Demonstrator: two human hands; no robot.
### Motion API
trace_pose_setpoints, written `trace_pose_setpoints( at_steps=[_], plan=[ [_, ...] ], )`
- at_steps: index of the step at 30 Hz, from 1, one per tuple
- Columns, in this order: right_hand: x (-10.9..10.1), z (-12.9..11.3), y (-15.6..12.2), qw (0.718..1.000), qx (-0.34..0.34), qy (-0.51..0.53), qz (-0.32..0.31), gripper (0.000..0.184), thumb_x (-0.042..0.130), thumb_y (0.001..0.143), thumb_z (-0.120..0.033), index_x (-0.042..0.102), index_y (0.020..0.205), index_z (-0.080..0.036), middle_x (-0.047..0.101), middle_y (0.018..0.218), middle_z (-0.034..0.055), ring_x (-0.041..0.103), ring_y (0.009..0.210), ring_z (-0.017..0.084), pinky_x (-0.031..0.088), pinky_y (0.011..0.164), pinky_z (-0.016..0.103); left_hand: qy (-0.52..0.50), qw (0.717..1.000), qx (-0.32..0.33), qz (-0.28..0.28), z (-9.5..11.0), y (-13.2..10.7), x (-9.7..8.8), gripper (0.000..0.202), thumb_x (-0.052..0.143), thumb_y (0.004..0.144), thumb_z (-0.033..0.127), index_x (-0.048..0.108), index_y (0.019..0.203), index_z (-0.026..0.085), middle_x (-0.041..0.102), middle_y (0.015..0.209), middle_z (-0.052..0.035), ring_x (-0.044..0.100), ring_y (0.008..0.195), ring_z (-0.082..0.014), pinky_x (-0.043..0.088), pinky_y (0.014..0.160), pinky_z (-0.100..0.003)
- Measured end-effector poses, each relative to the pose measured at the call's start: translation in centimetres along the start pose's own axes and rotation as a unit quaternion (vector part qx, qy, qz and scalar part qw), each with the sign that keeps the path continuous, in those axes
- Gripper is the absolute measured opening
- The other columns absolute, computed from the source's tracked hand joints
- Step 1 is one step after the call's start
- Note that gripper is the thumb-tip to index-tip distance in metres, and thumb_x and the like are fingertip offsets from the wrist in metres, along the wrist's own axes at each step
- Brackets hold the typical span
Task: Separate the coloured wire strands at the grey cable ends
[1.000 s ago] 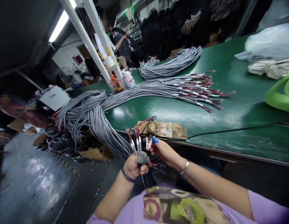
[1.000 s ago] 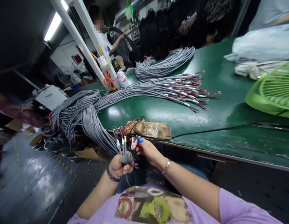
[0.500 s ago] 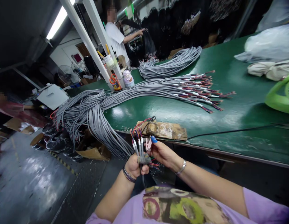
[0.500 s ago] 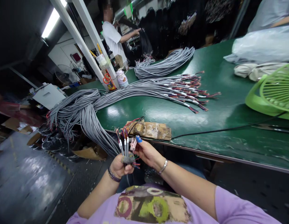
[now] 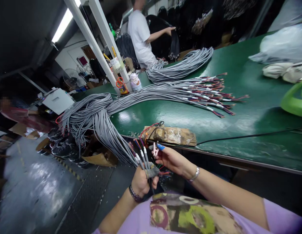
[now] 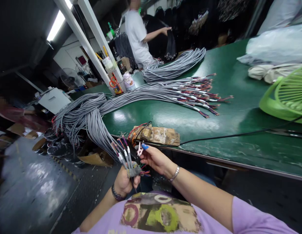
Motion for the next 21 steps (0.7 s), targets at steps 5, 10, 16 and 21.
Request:
trace_pose_setpoints(
  at_steps=[5,10,16,21],
  plan=[
    [-0.4,-0.4,0.1,0.993,-0.075,-0.080,0.038,0.034,0.061,0.075,-0.050,0.064,0.077,-0.016,0.059,0.068,0.0016,0.050,0.059,0.011,0.042,0.054,0.023,-0.018,0.999,0.004,0.045,0.6,0.4,0.0,0.031,0.072,0.056,0.037,0.052,0.061,0.015,0.046,0.030,0.0037,0.036,0.023,-0.0067,0.024,0.028,-0.017],
    [-0.6,-0.2,0.5,0.987,-0.105,-0.119,0.026,0.043,0.056,0.075,-0.059,0.065,0.077,-0.016,0.060,0.067,0.0026,0.049,0.060,0.012,0.041,0.055,0.023,-0.020,0.999,-0.020,0.027,0.5,1.1,-0.3,0.029,0.073,0.053,0.034,0.052,0.060,0.015,0.046,0.030,0.0032,0.036,0.023,-0.0066,0.024,0.028,-0.017],
    [-0.5,0.2,1.2,0.997,-0.060,-0.015,0.037,0.036,0.066,0.070,-0.052,0.066,0.075,-0.017,0.061,0.067,0.0012,0.052,0.061,0.011,0.041,0.058,0.023,-0.009,0.999,-0.027,0.026,0.2,1.3,-0.3,0.029,0.073,0.054,0.034,0.052,0.061,0.015,0.047,0.032,0.0037,0.036,0.023,-0.0061,0.023,0.028,-0.017],
    [-0.6,0.4,1.2,0.997,-0.072,-0.007,0.040,0.034,0.068,0.070,-0.050,0.065,0.074,-0.016,0.061,0.068,0.0014,0.052,0.060,0.011,0.041,0.056,0.022,0.008,0.999,-0.028,0.025,0.0,1.4,-0.2,0.027,0.072,0.055,0.033,0.052,0.059,0.015,0.047,0.031,0.0033,0.035,0.023,-0.0062,0.024,0.027,-0.017]
  ],
)
Point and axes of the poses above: each hand's wrist, its own y-axis towards the middle knuckle, its own x-axis out of the palm, z = x × y, the point moved 5 cm from there along y, towards the middle knuckle
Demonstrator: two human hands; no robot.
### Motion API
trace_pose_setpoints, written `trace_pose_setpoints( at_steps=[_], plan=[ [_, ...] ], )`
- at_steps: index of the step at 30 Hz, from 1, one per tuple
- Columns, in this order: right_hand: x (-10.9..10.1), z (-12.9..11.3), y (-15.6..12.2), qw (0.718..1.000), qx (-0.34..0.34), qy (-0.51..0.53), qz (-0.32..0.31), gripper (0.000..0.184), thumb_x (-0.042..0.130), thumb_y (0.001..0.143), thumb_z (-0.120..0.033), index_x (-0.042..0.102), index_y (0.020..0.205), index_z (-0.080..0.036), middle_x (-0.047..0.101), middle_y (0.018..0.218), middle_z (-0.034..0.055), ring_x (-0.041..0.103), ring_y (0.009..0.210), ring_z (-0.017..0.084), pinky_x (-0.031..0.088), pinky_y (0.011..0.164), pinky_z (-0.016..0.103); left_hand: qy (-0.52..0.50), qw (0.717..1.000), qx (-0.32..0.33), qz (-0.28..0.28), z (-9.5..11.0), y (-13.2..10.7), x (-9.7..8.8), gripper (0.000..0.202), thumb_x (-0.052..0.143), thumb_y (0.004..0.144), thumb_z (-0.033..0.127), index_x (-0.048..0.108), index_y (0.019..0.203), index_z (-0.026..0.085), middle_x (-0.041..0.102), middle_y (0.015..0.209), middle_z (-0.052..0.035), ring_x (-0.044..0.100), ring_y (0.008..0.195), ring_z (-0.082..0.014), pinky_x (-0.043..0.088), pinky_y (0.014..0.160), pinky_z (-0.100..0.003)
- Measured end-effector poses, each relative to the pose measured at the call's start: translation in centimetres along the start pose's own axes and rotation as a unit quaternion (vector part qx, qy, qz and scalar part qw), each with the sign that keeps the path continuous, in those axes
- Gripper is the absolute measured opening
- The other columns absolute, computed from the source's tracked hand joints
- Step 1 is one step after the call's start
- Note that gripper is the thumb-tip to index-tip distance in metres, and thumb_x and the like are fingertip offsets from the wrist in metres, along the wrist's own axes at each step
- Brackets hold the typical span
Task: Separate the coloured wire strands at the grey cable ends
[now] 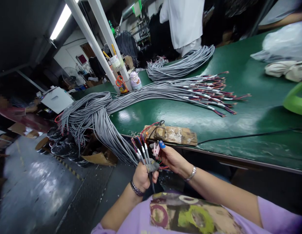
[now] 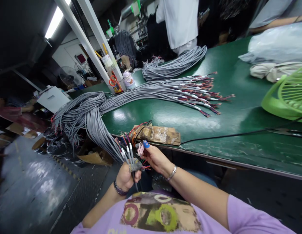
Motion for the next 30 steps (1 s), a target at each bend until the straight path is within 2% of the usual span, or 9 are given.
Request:
trace_pose_setpoints(
  at_steps=[3,8,13,16,23,30],
  plan=[
    [-0.2,0.3,-0.3,0.999,0.027,0.016,-0.002,0.036,0.062,0.074,-0.052,0.065,0.081,-0.017,0.062,0.071,0.0028,0.052,0.061,0.012,0.043,0.055,0.022,-0.009,1.000,0.005,0.019,0.0,-0.4,-0.1,0.029,0.071,0.054,0.036,0.053,0.061,0.015,0.046,0.030,0.0038,0.035,0.023,-0.0065,0.024,0.026,-0.017],
    [0.1,0.3,-0.9,0.997,0.066,0.015,-0.034,0.036,0.052,0.081,-0.052,0.064,0.082,-0.018,0.063,0.076,0.0040,0.054,0.061,0.012,0.046,0.058,0.023,-0.020,0.998,0.038,0.049,-0.2,-1.7,-0.1,0.034,0.074,0.055,0.041,0.053,0.062,0.015,0.047,0.031,0.0037,0.037,0.024,-0.0071,0.025,0.026,-0.017],
    [0.6,-0.4,-1.1,0.999,0.028,-0.022,-0.036,0.023,0.062,0.078,-0.041,0.066,0.083,-0.019,0.062,0.073,0.0018,0.053,0.062,0.011,0.045,0.056,0.021,-0.019,0.994,0.074,0.079,0.1,-2.5,0.2,0.033,0.072,0.059,0.043,0.054,0.061,0.014,0.049,0.035,0.0032,0.038,0.026,-0.0068,0.028,0.029,-0.017],
    [0.7,-0.4,-1.1,0.999,0.021,-0.021,-0.033,0.026,0.061,0.078,-0.043,0.066,0.080,-0.018,0.062,0.073,0.0025,0.052,0.059,0.011,0.044,0.054,0.022,-0.025,0.992,0.085,0.094,0.4,-2.3,0.6,0.033,0.072,0.058,0.042,0.053,0.060,0.015,0.048,0.034,0.0040,0.038,0.027,-0.0063,0.027,0.030,-0.017],
    [0.4,0.3,-0.5,0.997,0.061,0.041,-0.006,0.026,0.064,0.076,-0.043,0.067,0.080,-0.018,0.065,0.071,0.0021,0.052,0.055,0.010,0.043,0.050,0.022,-0.041,0.990,0.061,0.116,0.7,-1.6,0.9,0.033,0.071,0.053,0.041,0.051,0.058,0.016,0.049,0.034,0.0032,0.039,0.028,-0.0065,0.027,0.030,-0.017],
    [0.6,0.3,-0.3,0.996,0.048,0.068,0.023,0.025,0.068,0.073,-0.042,0.066,0.077,-0.017,0.064,0.067,0.0016,0.053,0.055,0.010,0.043,0.050,0.020,-0.021,0.992,0.048,0.112,0.0,-1.4,0.8,0.033,0.071,0.055,0.041,0.050,0.056,0.015,0.049,0.035,0.0033,0.038,0.027,-0.0062,0.029,0.029,-0.017]
  ],
)
Point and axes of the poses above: each hand's wrist, its own y-axis towards the middle knuckle, its own x-axis out of the palm, z = x × y, the point moved 5 cm from there along y, towards the middle knuckle
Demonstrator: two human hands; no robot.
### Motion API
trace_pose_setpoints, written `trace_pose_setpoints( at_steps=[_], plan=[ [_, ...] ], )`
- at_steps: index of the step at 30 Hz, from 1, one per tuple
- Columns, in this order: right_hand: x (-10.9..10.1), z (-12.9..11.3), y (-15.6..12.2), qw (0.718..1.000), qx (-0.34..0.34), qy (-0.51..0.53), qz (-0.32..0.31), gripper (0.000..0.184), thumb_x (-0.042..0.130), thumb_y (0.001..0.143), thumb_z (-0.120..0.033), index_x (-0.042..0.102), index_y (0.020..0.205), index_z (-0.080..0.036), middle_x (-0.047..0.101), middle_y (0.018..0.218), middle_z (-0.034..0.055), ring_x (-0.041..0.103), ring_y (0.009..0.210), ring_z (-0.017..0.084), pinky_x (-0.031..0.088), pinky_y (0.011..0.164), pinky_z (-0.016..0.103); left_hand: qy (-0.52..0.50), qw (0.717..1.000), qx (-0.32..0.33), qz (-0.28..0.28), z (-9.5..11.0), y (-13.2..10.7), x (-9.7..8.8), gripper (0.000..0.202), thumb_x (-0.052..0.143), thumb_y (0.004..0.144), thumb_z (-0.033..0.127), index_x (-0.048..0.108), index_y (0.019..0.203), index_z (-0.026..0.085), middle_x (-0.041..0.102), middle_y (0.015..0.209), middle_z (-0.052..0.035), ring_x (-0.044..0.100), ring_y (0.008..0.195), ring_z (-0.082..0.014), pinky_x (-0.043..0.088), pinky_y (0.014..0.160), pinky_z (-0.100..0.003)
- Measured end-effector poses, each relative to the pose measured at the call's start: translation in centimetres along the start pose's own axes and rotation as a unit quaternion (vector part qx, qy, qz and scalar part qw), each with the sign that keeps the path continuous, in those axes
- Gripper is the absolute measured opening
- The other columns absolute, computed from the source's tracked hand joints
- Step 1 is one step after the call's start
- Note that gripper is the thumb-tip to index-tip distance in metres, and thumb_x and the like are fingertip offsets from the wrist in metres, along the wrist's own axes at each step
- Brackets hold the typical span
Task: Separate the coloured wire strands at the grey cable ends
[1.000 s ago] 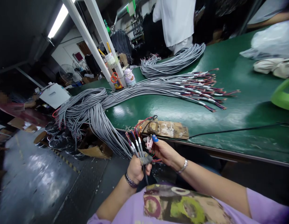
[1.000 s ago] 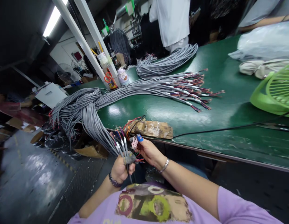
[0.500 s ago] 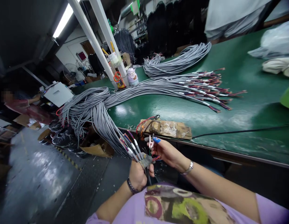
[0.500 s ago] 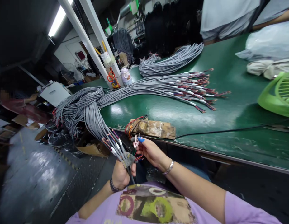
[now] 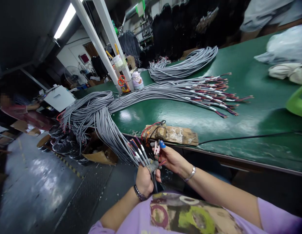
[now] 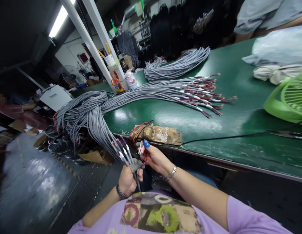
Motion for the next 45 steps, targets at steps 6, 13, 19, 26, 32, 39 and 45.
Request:
trace_pose_setpoints(
  at_steps=[6,13,19,26,32,39,45],
  plan=[
    [-0.6,0.3,-0.3,0.998,0.026,-0.007,-0.053,0.036,0.054,0.081,-0.052,0.064,0.080,-0.017,0.066,0.074,0.0045,0.057,0.061,0.012,0.046,0.054,0.022,0.000,1.000,0.007,0.003,-0.1,-0.9,-0.3,0.036,0.072,0.056,0.044,0.050,0.060,0.016,0.047,0.034,0.0042,0.037,0.026,-0.0059,0.029,0.029,-0.017],
    [-0.5,-0.3,-0.4,0.997,0.004,-0.041,-0.059,0.020,0.062,0.079,-0.037,0.065,0.083,-0.018,0.063,0.069,0.0012,0.054,0.060,0.011,0.045,0.057,0.023,-0.022,0.998,0.046,0.021,0.5,-1.4,-0.7,0.032,0.070,0.058,0.042,0.051,0.059,0.016,0.049,0.036,0.0034,0.040,0.028,-0.0061,0.029,0.030,-0.016],
    [-1.0,-1.5,-1.0,0.977,-0.124,-0.173,0.018,0.032,0.067,0.071,-0.048,0.062,0.068,-0.016,0.058,0.061,-0.0006,0.044,0.052,0.009,0.035,0.051,0.022,-0.045,0.997,0.054,0.034,0.8,-1.1,-0.2,0.027,0.071,0.058,0.037,0.055,0.061,0.015,0.052,0.038,0.0030,0.043,0.031,-0.0064,0.034,0.032,-0.016],
    [-0.2,-0.5,-0.2,0.996,-0.044,-0.078,-0.026,0.037,0.068,0.068,-0.053,0.064,0.070,-0.017,0.057,0.059,-0.0003,0.047,0.055,0.011,0.038,0.053,0.024,-0.037,0.997,0.052,0.044,0.5,-0.9,0.0,0.026,0.071,0.060,0.036,0.056,0.061,0.014,0.055,0.041,0.0015,0.047,0.033,-0.0078,0.037,0.033,-0.016],
    [-0.6,0.0,0.4,0.999,-0.037,0.000,0.008,0.026,0.071,0.070,-0.041,0.067,0.072,-0.016,0.063,0.067,0.0005,0.051,0.060,0.010,0.041,0.055,0.022,-0.027,0.997,0.049,0.047,0.2,-0.8,-0.1,0.027,0.070,0.061,0.037,0.055,0.061,0.014,0.056,0.041,0.0012,0.047,0.032,-0.0078,0.038,0.033,-0.017],
    [-0.4,0.4,-0.5,0.999,0.023,-0.002,-0.044,0.036,0.057,0.079,-0.052,0.067,0.082,-0.017,0.065,0.074,0.0036,0.054,0.061,0.011,0.044,0.055,0.023,-0.018,0.996,0.070,0.046,0.1,-1.4,-0.5,0.031,0.071,0.061,0.041,0.056,0.062,0.014,0.054,0.040,0.0017,0.045,0.031,-0.0069,0.038,0.033,-0.017],
    [-0.3,-0.1,-0.2,0.997,-0.011,-0.028,-0.075,0.024,0.062,0.079,-0.040,0.067,0.084,-0.017,0.064,0.075,0.0027,0.054,0.062,0.011,0.045,0.055,0.023,-0.044,0.994,0.077,0.069,0.6,-1.7,-0.9,0.032,0.073,0.059,0.041,0.057,0.065,0.014,0.055,0.042,0.0024,0.046,0.033,-0.0068,0.039,0.034,-0.016]
  ],
)
Point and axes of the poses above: each hand's wrist, its own y-axis towards the middle knuckle, its own x-axis out of the palm, z = x × y, the point moved 5 cm from there along y, towards the middle knuckle
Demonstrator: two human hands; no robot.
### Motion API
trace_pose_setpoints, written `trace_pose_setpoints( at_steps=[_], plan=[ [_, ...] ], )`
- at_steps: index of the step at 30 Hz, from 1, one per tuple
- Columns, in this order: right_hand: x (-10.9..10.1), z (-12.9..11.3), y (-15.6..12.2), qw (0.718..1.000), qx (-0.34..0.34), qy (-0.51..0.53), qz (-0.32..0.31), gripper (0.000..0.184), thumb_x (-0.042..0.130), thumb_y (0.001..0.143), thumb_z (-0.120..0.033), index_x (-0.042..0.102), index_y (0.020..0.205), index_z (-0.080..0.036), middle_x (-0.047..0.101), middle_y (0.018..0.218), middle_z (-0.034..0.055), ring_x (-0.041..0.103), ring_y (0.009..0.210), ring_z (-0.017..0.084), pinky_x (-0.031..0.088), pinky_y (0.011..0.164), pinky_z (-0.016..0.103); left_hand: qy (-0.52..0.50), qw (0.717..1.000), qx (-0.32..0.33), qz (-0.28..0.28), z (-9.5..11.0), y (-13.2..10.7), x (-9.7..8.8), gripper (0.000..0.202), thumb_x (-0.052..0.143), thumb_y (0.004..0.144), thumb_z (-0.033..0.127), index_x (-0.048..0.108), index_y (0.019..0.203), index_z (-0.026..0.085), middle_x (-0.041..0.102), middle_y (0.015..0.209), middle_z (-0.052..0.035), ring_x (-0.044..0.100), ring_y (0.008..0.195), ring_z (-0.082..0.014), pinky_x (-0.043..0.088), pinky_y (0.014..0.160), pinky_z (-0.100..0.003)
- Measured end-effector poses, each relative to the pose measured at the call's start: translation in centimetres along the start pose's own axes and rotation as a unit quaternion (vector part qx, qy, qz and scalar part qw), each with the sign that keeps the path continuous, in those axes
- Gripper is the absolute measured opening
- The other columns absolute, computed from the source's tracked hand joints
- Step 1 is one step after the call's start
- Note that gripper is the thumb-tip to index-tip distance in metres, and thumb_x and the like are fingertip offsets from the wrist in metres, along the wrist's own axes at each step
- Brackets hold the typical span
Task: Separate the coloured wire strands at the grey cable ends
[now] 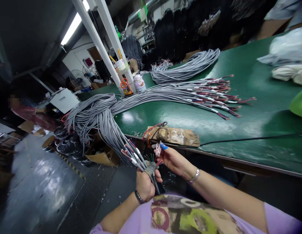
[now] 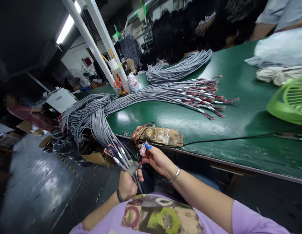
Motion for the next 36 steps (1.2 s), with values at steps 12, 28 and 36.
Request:
trace_pose_setpoints(
  at_steps=[12,28,36],
  plan=[
    [0.3,-0.2,0.0,0.999,-0.004,0.005,0.052,0.022,0.066,0.075,-0.040,0.068,0.076,-0.018,0.063,0.068,0.0013,0.051,0.060,0.012,0.041,0.059,0.026,0.016,1.000,0.003,0.012,-0.1,0.5,1.1,0.037,0.072,0.059,0.046,0.055,0.066,0.015,0.056,0.044,0.0024,0.048,0.034,-0.0077,0.036,0.034,-0.017],
    [-0.9,0.4,-0.6,0.999,0.030,0.013,0.035,0.030,0.061,0.076,-0.049,0.063,0.076,-0.019,0.063,0.073,0.0027,0.056,0.064,0.012,0.045,0.056,0.023,0.024,1.000,0.005,0.010,-0.2,-0.2,0.2,0.033,0.073,0.059,0.042,0.055,0.063,0.014,0.056,0.042,0.0015,0.047,0.032,-0.0079,0.036,0.032,-0.017],
    [0.8,-0.5,-2.9,0.972,0.120,-0.198,-0.033,0.029,0.073,0.066,-0.041,0.063,0.076,-0.015,0.062,0.066,0.0006,0.049,0.052,0.008,0.043,0.051,0.021,0.061,0.997,0.038,-0.007,-0.1,-0.4,0.2,0.037,0.071,0.061,0.047,0.056,0.057,0.014,0.054,0.040,0.0011,0.045,0.030,-0.0077,0.036,0.033,-0.018]
  ],
)
Point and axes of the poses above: each hand's wrist, its own y-axis towards the middle knuckle, its own x-axis out of the palm, z = x × y, the point moved 5 cm from there along y, towards the middle knuckle
